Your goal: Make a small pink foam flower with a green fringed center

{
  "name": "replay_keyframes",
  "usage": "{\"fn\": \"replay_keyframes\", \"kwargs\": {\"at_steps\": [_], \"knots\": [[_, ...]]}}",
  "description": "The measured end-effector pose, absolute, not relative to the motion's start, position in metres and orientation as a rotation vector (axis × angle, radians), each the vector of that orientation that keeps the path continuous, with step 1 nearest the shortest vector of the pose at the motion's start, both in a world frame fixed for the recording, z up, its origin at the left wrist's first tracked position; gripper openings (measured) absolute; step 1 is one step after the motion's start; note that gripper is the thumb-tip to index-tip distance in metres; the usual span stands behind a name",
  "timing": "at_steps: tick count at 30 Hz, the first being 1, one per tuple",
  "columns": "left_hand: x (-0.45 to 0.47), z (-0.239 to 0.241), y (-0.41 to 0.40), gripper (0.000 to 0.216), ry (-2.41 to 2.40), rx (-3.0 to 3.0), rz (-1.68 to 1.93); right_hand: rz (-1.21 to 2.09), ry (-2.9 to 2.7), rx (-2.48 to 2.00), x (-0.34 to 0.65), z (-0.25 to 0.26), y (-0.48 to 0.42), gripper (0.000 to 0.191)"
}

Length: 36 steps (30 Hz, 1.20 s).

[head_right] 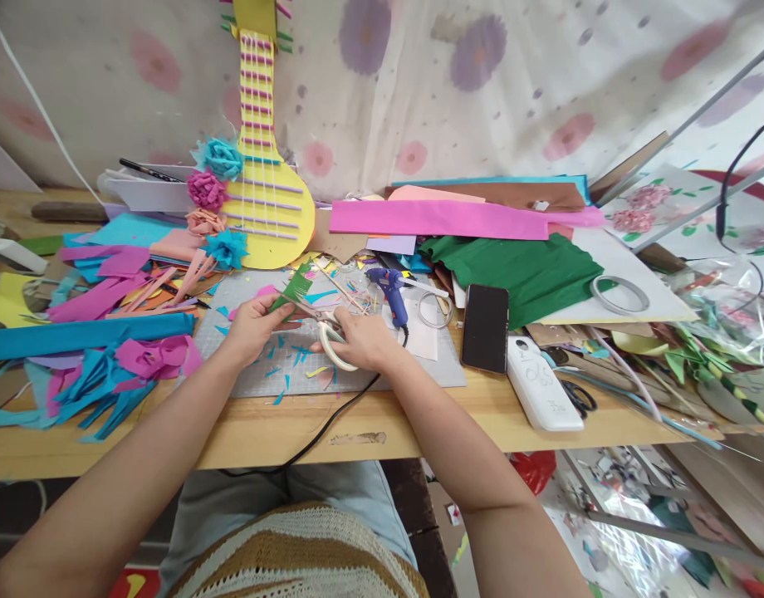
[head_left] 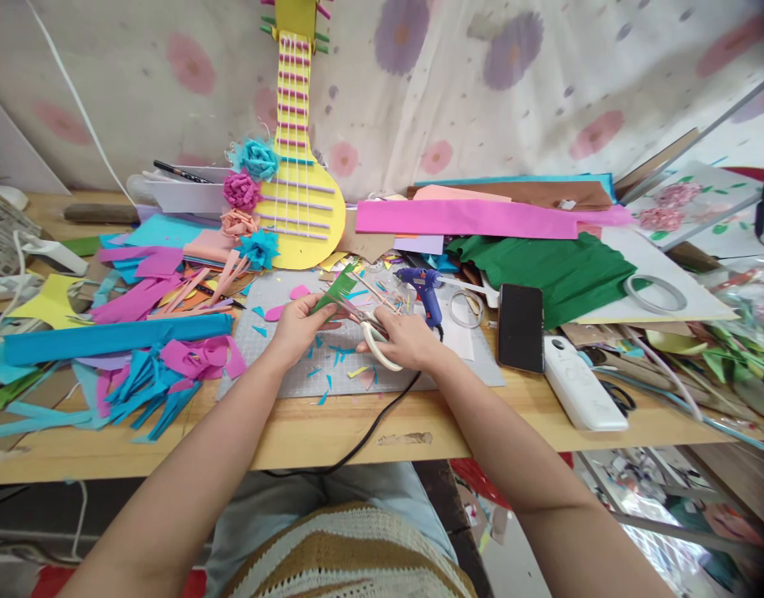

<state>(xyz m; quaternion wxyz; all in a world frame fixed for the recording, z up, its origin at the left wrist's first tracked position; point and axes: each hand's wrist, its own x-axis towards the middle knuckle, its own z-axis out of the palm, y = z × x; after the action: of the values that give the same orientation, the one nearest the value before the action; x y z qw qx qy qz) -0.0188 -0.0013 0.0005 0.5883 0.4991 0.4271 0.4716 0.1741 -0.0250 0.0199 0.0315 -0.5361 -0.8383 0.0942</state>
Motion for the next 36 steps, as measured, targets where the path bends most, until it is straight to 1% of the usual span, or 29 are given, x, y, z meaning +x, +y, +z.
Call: {"fn": "replay_keyframes", "kwargs": {"at_steps": [6, 15, 29, 36], "knots": [[-0.0198, -0.0011, -0.0004, 0.038, 0.979, 1.134, 1.114, 0.214, -2.588, -1.655, 0.1762, 0.0176, -0.0231, 0.049], [-0.0195, 0.0003, -0.0003, 0.039, 0.998, 1.132, 1.119, 0.333, -2.613, -1.651, 0.1771, 0.0196, -0.0233, 0.050], [-0.0171, 0.0053, -0.0030, 0.043, 1.004, 1.103, 1.089, 0.223, -2.587, -1.632, 0.1757, 0.0148, -0.0221, 0.048], [-0.0182, 0.0010, -0.0007, 0.042, 1.011, 1.145, 1.102, 0.347, -2.604, -1.658, 0.1763, 0.0217, -0.0242, 0.048]]}}
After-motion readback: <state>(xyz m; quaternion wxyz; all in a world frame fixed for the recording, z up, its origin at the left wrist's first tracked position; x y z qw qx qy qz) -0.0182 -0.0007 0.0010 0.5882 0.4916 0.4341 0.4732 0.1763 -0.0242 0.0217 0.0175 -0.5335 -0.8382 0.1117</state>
